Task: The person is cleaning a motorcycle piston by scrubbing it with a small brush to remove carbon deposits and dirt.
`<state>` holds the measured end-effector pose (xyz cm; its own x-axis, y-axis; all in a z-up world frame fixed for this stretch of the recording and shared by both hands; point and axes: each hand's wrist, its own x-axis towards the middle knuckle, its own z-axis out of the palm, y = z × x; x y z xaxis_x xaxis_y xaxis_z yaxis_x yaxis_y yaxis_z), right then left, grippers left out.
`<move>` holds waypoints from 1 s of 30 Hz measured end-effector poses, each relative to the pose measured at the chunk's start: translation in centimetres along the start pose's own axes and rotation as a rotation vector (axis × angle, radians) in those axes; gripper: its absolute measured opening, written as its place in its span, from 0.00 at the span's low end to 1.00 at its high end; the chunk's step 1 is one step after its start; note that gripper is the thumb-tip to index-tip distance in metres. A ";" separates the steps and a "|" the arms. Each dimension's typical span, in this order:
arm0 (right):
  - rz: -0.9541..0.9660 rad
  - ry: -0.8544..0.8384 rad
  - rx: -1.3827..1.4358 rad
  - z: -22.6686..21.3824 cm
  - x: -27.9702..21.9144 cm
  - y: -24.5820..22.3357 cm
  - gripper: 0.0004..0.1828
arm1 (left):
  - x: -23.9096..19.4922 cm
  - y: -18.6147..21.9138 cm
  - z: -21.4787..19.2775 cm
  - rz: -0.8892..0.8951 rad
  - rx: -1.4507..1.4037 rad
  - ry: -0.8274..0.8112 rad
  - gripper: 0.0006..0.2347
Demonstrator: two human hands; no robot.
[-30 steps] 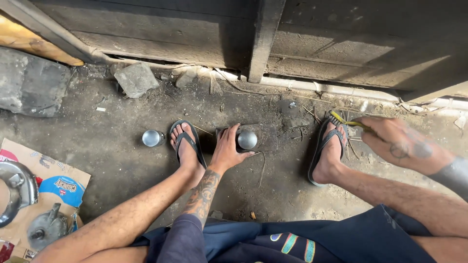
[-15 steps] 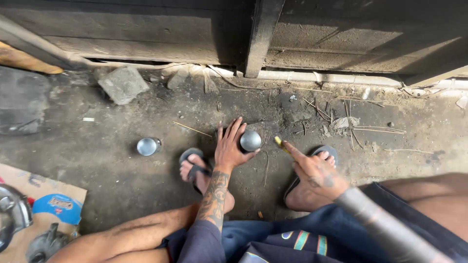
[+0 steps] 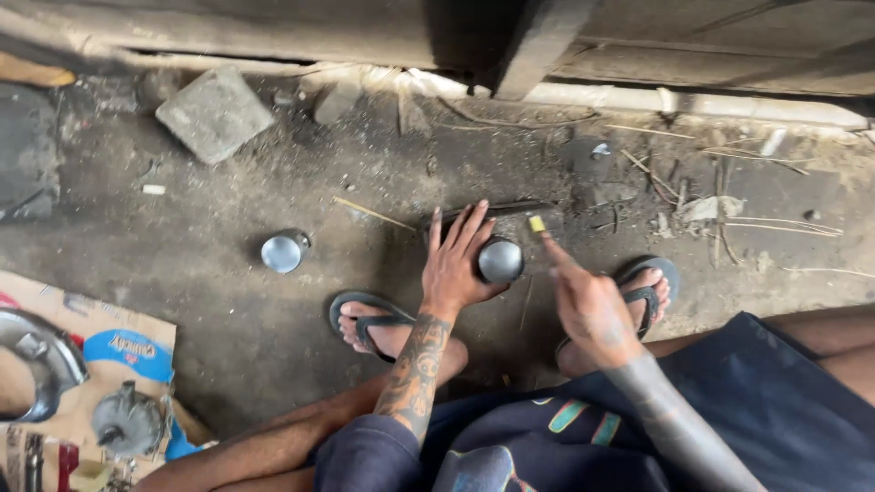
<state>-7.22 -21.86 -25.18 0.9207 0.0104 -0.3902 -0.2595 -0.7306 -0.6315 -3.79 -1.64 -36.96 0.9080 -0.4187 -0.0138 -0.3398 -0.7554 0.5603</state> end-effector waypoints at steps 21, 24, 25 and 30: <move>-0.085 -0.073 -0.211 1.2 -4.9 0.7 0.30 | -0.3 -0.8 1.4 0.065 -0.016 0.129 0.41; -0.108 -0.030 -0.174 0.9 -2.9 1.3 0.33 | -0.4 -0.7 0.6 0.057 0.002 0.047 0.45; -0.108 -0.035 -0.173 0.3 -3.2 0.4 0.33 | -0.7 -0.6 0.7 0.053 0.002 0.045 0.45; -0.088 -0.115 -0.342 2.3 -4.1 0.0 0.32 | -0.4 -0.6 0.6 0.065 0.010 0.070 0.46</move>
<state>-11.71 -20.35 -25.11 0.8912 0.1462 -0.4295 -0.0499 -0.9093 -0.4131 -4.08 -1.31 -37.82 0.8989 -0.4307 0.0802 -0.4003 -0.7331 0.5499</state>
